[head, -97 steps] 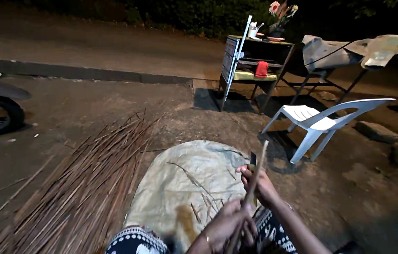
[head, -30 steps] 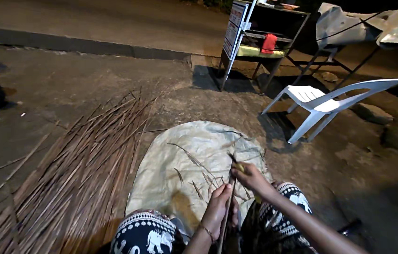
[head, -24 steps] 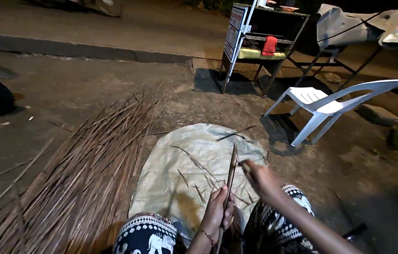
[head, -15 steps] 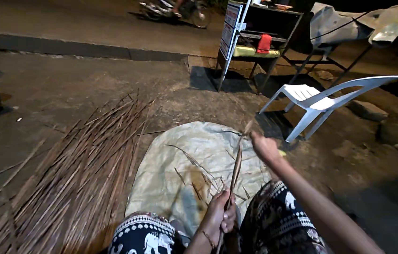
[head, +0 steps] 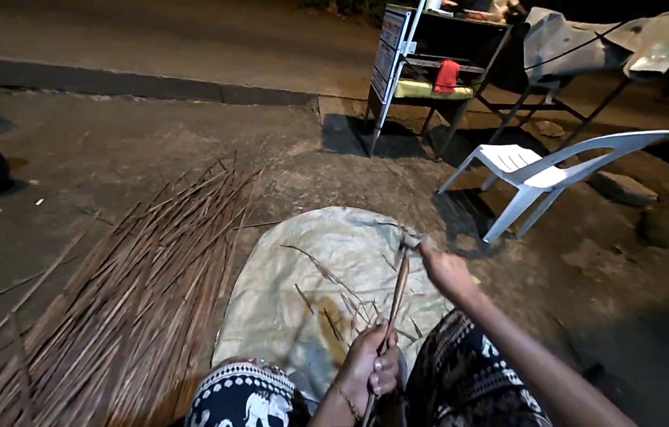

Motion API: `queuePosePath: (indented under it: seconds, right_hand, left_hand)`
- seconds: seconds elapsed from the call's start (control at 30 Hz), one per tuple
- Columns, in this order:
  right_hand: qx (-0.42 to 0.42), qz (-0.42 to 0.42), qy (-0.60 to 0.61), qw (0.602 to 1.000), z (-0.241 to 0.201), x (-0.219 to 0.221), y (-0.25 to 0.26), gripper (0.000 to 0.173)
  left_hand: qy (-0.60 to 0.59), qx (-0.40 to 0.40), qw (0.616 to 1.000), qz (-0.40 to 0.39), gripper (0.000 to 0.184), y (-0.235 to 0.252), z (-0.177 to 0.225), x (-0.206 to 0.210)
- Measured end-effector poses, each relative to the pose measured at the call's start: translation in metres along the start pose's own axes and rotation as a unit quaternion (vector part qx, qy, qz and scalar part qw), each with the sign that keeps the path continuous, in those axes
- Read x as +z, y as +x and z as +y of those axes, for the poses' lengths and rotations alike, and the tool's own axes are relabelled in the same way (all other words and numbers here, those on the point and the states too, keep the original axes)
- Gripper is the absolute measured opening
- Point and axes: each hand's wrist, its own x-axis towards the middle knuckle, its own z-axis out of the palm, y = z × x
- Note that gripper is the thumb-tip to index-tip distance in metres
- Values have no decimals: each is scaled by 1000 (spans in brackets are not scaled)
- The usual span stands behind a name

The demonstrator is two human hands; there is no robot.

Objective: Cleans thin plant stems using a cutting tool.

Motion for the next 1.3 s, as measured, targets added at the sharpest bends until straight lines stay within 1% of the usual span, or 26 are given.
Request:
queuePosePath:
  seconds: [0.07,0.1,0.17,0.23,0.27,0.3,0.37,0.4,0.47,0.53,0.6,0.7,0.73,0.77,0.8,0.83,0.87,0.9,0.93,0.97,1.0,1.03,1.07,1.1,1.17,1.3]
  right_hand:
    - [43,-14,4,999,11,-19,15,35]
    - [31,-19,23,999,10,-26,13,36]
    - [-51,-41,77,995,0,-27,-9,36]
    - [-152,-62,107,981,-15,-10,-41,31]
    - [-202,-44,107,972,-20,2,-52,27]
    - [-249,4,104,963,-20,17,-58,21]
    - [-310,109,85,941,-16,39,-58,13]
    - [-329,157,67,929,-14,46,-55,13]
    - [-341,212,26,915,-12,54,-49,9]
    - [-310,227,10,923,-12,55,-45,8]
    - [-219,195,21,956,-10,44,-39,15]
    - [-70,90,30,993,6,17,-16,28]
    - [-35,46,65,996,13,7,-9,32]
    - [-14,10,139,990,23,0,-2,35]
    - [-12,-10,256,966,32,-2,1,34]
    - [-8,-39,407,912,38,-2,-1,32]
    - [-8,-78,553,829,42,-1,-6,29]
    - [-27,-118,655,746,46,2,-11,29]
    - [-58,-146,712,684,49,5,-14,30]
    - [-92,-161,744,643,50,9,-18,32]
    - [-122,-165,761,615,50,13,-21,36]
    - [-139,-166,772,598,49,16,-24,40]
    - [-142,-162,775,594,45,17,-29,41]
    - [-138,-150,770,604,41,18,-34,41]
    - [-132,-107,737,654,29,22,-40,41]
    - [-134,-25,662,737,8,28,-50,35]
  left_hand:
    - [-2,7,1000,-10,43,0,-1,0]
    - [-6,19,1000,-13,43,1,1,-1]
    - [-28,35,999,-18,44,5,4,-5]
    - [-47,37,998,-36,44,7,6,-7]
    - [-56,40,996,-49,44,8,8,-7]
    - [-63,43,995,-60,44,9,7,-7]
    - [-80,46,992,-80,43,9,4,-7]
    - [-86,46,991,-87,43,9,3,-9]
    - [-86,43,991,-96,43,9,1,-12]
    - [-83,33,992,-93,44,7,1,-13]
    - [-74,17,993,-85,44,5,1,-10]
    - [-59,2,994,-88,43,3,-6,-4]
    - [-59,0,994,-91,43,2,-6,-2]
    - [-62,3,994,-93,43,2,-6,-1]
    - [-65,10,994,-91,44,1,-5,-2]
    - [-70,22,994,-85,44,2,-3,-3]
    - [-77,35,993,-80,45,3,0,-5]
    - [-83,48,993,-73,45,3,2,-7]
    - [-92,59,992,-69,46,4,5,-8]
    - [-96,68,991,-70,47,3,8,-9]
    - [-95,74,990,-69,47,2,10,-9]
    - [-92,76,991,-65,47,1,12,-9]
    - [-87,76,992,-59,47,0,13,-8]
    - [-81,76,992,-55,47,-1,13,-8]
    - [-76,71,993,-53,46,-1,11,-8]
    - [-68,69,994,-58,46,1,10,-9]
